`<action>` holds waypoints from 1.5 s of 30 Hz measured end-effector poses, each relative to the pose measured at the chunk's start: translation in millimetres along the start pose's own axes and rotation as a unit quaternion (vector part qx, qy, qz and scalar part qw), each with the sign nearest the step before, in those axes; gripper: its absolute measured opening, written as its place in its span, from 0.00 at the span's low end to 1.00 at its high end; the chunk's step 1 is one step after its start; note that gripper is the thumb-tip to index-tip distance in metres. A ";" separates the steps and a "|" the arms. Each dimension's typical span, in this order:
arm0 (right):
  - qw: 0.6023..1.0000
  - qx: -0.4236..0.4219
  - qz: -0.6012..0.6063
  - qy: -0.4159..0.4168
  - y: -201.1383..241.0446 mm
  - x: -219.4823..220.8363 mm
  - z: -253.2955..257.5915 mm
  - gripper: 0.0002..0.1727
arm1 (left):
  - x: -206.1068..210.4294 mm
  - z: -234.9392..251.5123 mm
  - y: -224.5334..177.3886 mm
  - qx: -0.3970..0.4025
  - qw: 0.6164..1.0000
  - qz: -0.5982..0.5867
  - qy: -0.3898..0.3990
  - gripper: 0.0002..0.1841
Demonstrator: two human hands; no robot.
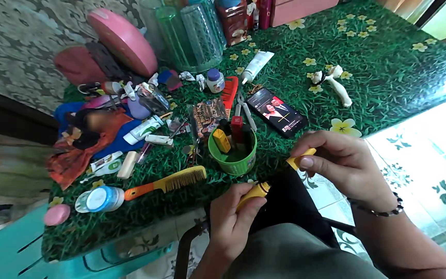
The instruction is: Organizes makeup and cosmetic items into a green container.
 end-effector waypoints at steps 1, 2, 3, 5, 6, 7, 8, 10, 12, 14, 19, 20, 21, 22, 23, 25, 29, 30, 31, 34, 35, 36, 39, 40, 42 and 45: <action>1.000 0.000 -0.004 -0.005 0.3 -1.4 -0.5 0.07 | -0.1 -0.2 0.1 -0.001 1.000 -0.001 -0.001 0.16; 1.000 0.000 -0.006 -0.013 0.0 -3.1 -1.0 0.07 | -0.6 -0.5 0.3 -0.003 1.000 0.000 -0.003 0.17; 1.000 0.001 -0.006 -0.023 -0.5 -4.9 -1.6 0.08 | -1.3 -0.9 0.7 -0.006 1.000 0.001 -0.005 0.17; 0.999 0.002 -0.004 -0.036 -1.8 -8.9 -2.8 0.08 | -3.0 -1.9 2.1 -0.014 1.000 -0.001 -0.008 0.17; 0.999 0.002 0.000 -0.039 -2.7 -9.9 -3.2 0.08 | -3.3 -2.1 2.7 -0.017 1.000 -0.006 -0.009 0.17; 0.999 0.003 0.008 -0.041 -4.1 -10.1 -3.6 0.08 | -3.4 -2.1 3.0 -0.018 1.000 -0.013 -0.009 0.17; 0.999 0.004 0.021 -0.045 -5.9 -10.0 -4.0 0.08 | -3.2 -2.0 2.9 -0.017 1.000 -0.020 -0.007 0.17; 0.997 0.007 0.048 -0.057 -10.2 -9.4 -4.8 0.08 | -2.3 -1.1 2.1 -0.013 0.999 -0.034 -0.007 0.16; 0.995 0.008 0.071 -0.066 -13.7 -9.0 -5.4 0.09 | -1.6 -0.2 1.4 -0.012 0.999 -0.040 -0.008 0.17; 0.994 0.011 0.084 -0.071 -15.6 -8.8 -5.8 0.09 | -1.6 0.5 0.9 -0.013 0.999 -0.037 -0.011 0.17; 0.993 0.015 0.095 -0.071 -15.3 -6.1 -5.8 0.08 | -0.9 1.7 0.0 -0.009 0.999 -0.038 -0.014 0.18; 0.993 0.014 0.095 -0.070 -14.8 -5.5 -5.5 0.09 | -0.5 2.0 0.0 -0.008 0.999 -0.042 -0.015 0.17; 0.993 0.013 0.094 -0.069 -14.3 -4.9 -5.4 0.09 | -0.2 2.1 -0.1 -0.008 0.999 -0.046 -0.014 0.17; 0.993 0.013 0.093 -0.067 -13.6 -4.4 -5.0 0.09 | 0.1 2.2 -0.3 -0.007 0.999 -0.049 -0.015 0.17; 0.993 0.013 0.093 -0.066 -13.0 -3.8 -4.6 0.09 | 0.2 2.2 -0.4 -0.007 0.999 -0.051 -0.015 0.17; 0.994 0.010 0.091 -0.065 -12.4 -2.8 -3.8 0.09 | 0.3 2.2 -0.6 -0.007 0.999 -0.049 -0.015 0.17; 0.995 0.008 0.078 -0.058 -11.5 -2.3 -3.3 0.09 | 0.2 2.4 -0.3 -0.006 0.998 -0.054 -0.011 0.17; 0.995 0.008 0.076 -0.056 -11.3 -2.3 -3.2 0.09 | 0.3 2.4 -0.1 -0.006 0.998 -0.055 -0.010 0.16; 0.996 0.006 0.074 -0.054 -11.0 -2.3 -3.1 0.09 | 0.2 2.4 -0.3 -0.006 0.999 -0.053 -0.010 0.16; 0.997 0.000 0.056 -0.046 -8.3 -1.9 -2.2 0.08 | 0.1 2.4 -0.8 -0.008 0.999 -0.043 -0.010 0.17; 0.998 -0.001 0.042 -0.042 -6.3 -1.6 -1.6 0.08 | 0.2 2.3 -0.6 -0.008 0.999 -0.038 -0.009 0.17; 0.999 -0.005 0.027 -0.037 -4.0 -1.4 -0.9 0.07 | 0.4 2.2 -0.4 -0.010 0.999 -0.032 -0.009 0.16; 0.999 -0.037 -0.039 -0.006 3.0 -0.9 1.8 0.07 | 0.5 1.4 0.3 -0.018 1.000 -0.025 -0.005 0.16; 0.997 -0.052 -0.059 0.007 4.2 -0.8 2.6 0.08 | 0.6 1.2 0.9 -0.019 0.999 -0.026 -0.005 0.16; 0.993 -0.072 -0.087 0.032 5.8 -0.1 3.3 0.08 | 1.1 0.5 1.6 -0.019 0.999 -0.030 -0.002 0.16; 0.991 -0.075 -0.090 0.072 1.8 7.8 2.9 0.10 | 4.9 0.4 0.6 -0.019 0.999 -0.038 0.016 0.15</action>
Point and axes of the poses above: each hand's wrist, its own z-axis towards the middle knuckle, its own x-axis out of the palm, y = z × x, the point moved 2 cm from there along z, towards the middle knuckle, and after that the axes turned 14 degrees about y, right-handed, at the moved point
